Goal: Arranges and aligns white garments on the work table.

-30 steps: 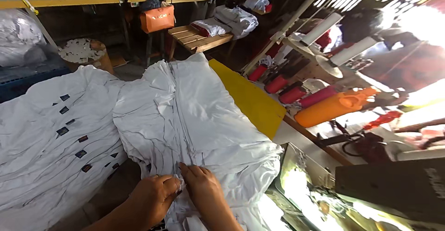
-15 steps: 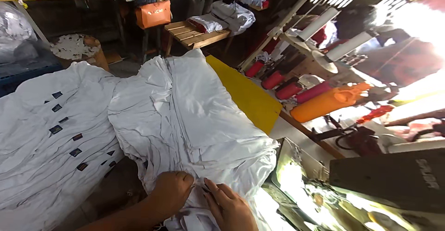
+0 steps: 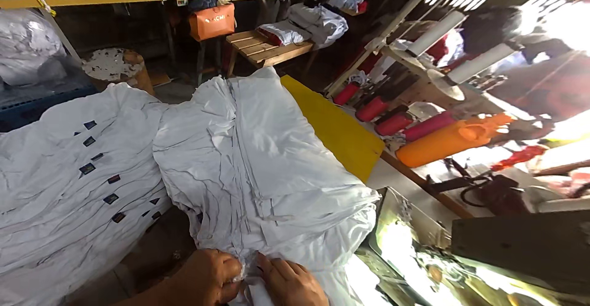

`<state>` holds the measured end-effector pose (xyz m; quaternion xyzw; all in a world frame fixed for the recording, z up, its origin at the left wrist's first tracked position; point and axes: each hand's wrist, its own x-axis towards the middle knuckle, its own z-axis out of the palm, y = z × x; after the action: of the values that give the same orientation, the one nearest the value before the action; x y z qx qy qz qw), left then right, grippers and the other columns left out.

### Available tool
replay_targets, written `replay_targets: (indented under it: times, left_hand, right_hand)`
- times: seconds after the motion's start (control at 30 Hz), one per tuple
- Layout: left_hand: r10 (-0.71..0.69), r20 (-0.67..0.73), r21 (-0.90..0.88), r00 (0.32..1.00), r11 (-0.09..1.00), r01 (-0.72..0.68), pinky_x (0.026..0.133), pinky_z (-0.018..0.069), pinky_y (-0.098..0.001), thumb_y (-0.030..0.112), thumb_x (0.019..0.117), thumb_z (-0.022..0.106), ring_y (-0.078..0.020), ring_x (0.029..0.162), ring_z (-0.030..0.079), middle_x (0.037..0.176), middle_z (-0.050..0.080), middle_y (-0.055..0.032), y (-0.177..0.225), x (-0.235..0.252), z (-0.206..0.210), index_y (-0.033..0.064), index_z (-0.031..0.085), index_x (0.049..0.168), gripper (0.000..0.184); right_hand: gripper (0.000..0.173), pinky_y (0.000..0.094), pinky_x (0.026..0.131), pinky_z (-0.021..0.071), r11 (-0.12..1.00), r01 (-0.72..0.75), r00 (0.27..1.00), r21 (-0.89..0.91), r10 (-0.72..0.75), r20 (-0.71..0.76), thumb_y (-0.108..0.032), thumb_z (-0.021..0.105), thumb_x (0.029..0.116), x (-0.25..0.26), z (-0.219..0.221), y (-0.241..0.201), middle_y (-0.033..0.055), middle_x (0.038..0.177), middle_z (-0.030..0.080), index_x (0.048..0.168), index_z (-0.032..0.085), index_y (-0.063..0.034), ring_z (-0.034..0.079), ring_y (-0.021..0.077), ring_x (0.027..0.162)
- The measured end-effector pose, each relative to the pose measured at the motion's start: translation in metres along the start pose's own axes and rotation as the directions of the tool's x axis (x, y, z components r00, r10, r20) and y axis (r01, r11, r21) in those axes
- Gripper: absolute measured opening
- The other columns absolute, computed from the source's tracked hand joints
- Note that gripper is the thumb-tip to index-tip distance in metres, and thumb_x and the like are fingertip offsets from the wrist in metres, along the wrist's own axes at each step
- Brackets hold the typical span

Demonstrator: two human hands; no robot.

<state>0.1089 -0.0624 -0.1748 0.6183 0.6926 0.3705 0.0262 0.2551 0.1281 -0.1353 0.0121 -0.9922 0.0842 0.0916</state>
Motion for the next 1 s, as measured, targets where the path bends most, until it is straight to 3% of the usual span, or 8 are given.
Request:
replay_targets:
  times: [0.13,0.2,0.27,0.33,0.47,0.6,0.83,1.0]
  left_hand:
    - [0.020,0.025,-0.128,0.999,0.992,-0.017,0.052,0.0504,-0.0334,0.026,0.0977,0.057,-0.0176,0.061,0.063,0.068,0.061,-0.0038,0.006,0.007,-0.009,0.0113,0.063,0.080,0.024]
    - [-0.224,0.061,-0.016,0.973,0.974,0.225,0.055,0.0562,-0.0428,0.028,0.0965,0.060,-0.0253,0.066,0.069,0.073,0.067,-0.0100,0.008,0.014,-0.015,0.0062,0.069,0.083,0.027]
    - [-0.565,0.259,0.107,0.783,0.823,0.559,0.082,0.0576,-0.0562,0.041,0.1022,0.057,-0.0392,0.098,0.071,0.106,0.071,-0.0229,0.002,0.034,-0.025,-0.0026,0.069,0.113,0.046]
    - [-0.687,0.408,0.171,0.602,0.705,0.688,0.101,0.0489,-0.0586,0.050,0.1027,0.055,-0.0419,0.123,0.061,0.133,0.061,-0.0251,-0.008,0.055,-0.019,-0.0025,0.057,0.136,0.062]
    - [-0.572,0.332,0.228,0.750,0.820,0.524,0.079,0.0564,-0.0578,0.027,0.1077,0.049,-0.0423,0.097,0.071,0.104,0.071,-0.0227,-0.004,0.044,-0.002,-0.0017,0.066,0.110,0.034]
    - [-0.347,0.064,0.313,0.936,0.897,0.312,0.055,0.0585,-0.0478,0.017,0.0930,0.064,-0.0322,0.069,0.072,0.079,0.070,-0.0138,-0.006,0.002,-0.015,0.0049,0.070,0.087,0.014]
    - [0.009,0.136,0.039,0.991,0.999,-0.014,0.056,0.0559,-0.0399,0.023,0.0980,0.055,-0.0246,0.066,0.069,0.077,0.068,-0.0085,0.003,0.000,-0.020,0.0087,0.068,0.087,0.023]
    - [-0.047,0.158,0.013,0.986,0.999,0.046,0.055,0.0567,-0.0416,0.023,0.0976,0.057,-0.0263,0.065,0.070,0.075,0.067,-0.0106,-0.004,-0.002,-0.024,0.0053,0.068,0.087,0.023]
  right_hand:
    - [0.026,0.0357,0.072,0.0615,1.000,-0.009,0.999,-0.008,0.008,-0.048,-0.015,0.062,0.0951,0.007,0.019,-0.005,0.0030,0.095,0.076,0.116,0.077,-0.0138,0.074,0.0200,0.083]
    - [0.026,0.0384,0.073,0.0622,0.997,-0.059,0.998,0.043,0.059,-0.006,-0.016,0.063,0.0957,0.008,0.015,-0.006,0.0051,0.096,0.077,0.117,0.077,-0.0127,0.075,0.0221,0.085]
    - [0.027,0.0417,0.074,0.0623,0.986,-0.132,0.990,0.104,0.125,0.064,-0.018,0.063,0.0967,0.009,0.000,-0.005,0.0081,0.098,0.077,0.119,0.077,-0.0111,0.075,0.0243,0.086]
    - [0.029,0.0421,0.072,0.0620,0.978,-0.164,0.986,0.129,0.158,0.055,-0.019,0.064,0.0952,0.011,-0.011,-0.002,0.0089,0.096,0.076,0.120,0.077,-0.0104,0.075,0.0241,0.083]
    - [0.029,0.0369,0.071,0.0612,0.985,-0.137,0.988,0.103,0.143,-0.055,-0.021,0.063,0.0966,0.013,-0.018,-0.001,0.0072,0.093,0.076,0.119,0.077,-0.0097,0.074,0.0208,0.081]
    - [0.028,0.0337,0.070,0.0602,0.997,-0.073,0.990,0.038,0.078,-0.122,-0.024,0.061,0.0981,0.019,-0.004,-0.006,0.0035,0.089,0.074,0.118,0.078,-0.0138,0.073,0.0180,0.079]
    - [0.029,0.0345,0.073,0.0614,0.997,0.077,0.984,0.033,-0.070,-0.164,-0.010,0.063,0.0887,0.043,0.027,-0.011,0.0026,0.090,0.076,0.113,0.078,-0.0142,0.074,0.0201,0.082]
    - [0.027,0.0360,0.071,0.0613,0.984,-0.080,0.989,0.158,0.098,-0.112,-0.022,0.061,0.0976,0.024,-0.012,0.001,0.0046,0.090,0.076,0.116,0.079,-0.0115,0.074,0.0187,0.080]
